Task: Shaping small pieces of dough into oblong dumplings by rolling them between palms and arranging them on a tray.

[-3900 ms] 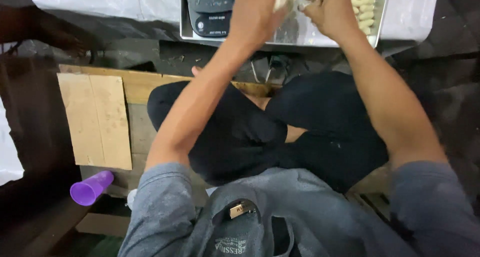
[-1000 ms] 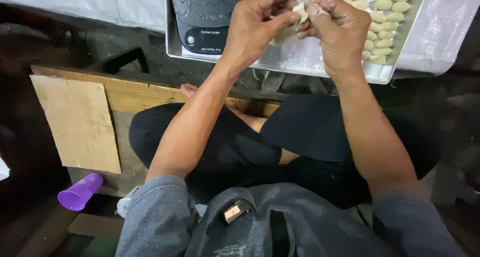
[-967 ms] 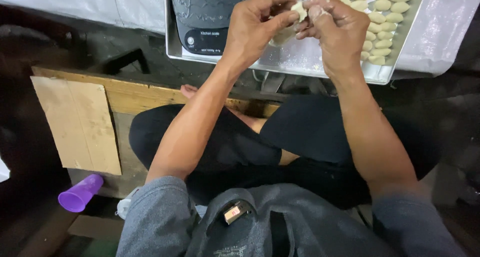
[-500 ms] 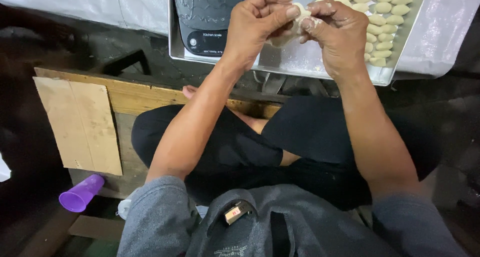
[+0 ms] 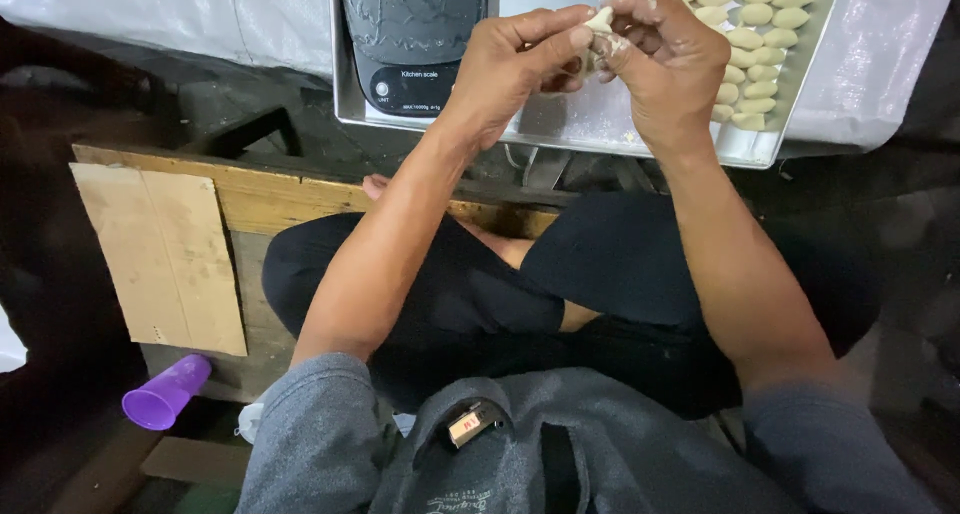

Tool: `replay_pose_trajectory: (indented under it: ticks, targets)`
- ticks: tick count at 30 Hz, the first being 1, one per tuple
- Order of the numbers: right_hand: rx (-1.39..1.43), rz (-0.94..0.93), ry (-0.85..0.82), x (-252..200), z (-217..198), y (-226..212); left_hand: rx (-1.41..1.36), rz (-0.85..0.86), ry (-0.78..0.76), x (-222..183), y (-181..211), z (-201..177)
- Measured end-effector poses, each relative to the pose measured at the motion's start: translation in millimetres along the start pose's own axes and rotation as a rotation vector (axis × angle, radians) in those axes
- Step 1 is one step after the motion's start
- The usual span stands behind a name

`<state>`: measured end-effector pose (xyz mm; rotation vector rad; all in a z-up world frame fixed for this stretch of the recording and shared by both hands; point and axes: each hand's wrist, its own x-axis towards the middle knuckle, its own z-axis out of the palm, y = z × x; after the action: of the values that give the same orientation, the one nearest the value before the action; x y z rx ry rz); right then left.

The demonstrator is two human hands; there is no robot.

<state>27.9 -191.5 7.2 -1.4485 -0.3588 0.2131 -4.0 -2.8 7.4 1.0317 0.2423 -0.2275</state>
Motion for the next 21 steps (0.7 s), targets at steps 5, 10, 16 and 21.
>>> replay_pose_trajectory:
  ticks: [5,10,16,21]
  targets:
    - [-0.358,-0.235,0.036,0.3,10.3,-17.2,0.039,0.044,0.009,-2.3,-1.9,6.3]
    - [-0.403,-0.237,-0.020,1.8,14.7,-27.2,0.114,0.156,0.105,-0.8,-13.0,3.3]
    - [-0.048,0.017,0.048,1.7,-2.7,2.7,0.090,0.299,-0.002,2.2,-17.2,-2.2]
    - [0.403,0.371,0.035,2.6,-19.5,14.6,-0.317,-0.038,-0.023,1.1,-13.2,-3.9]
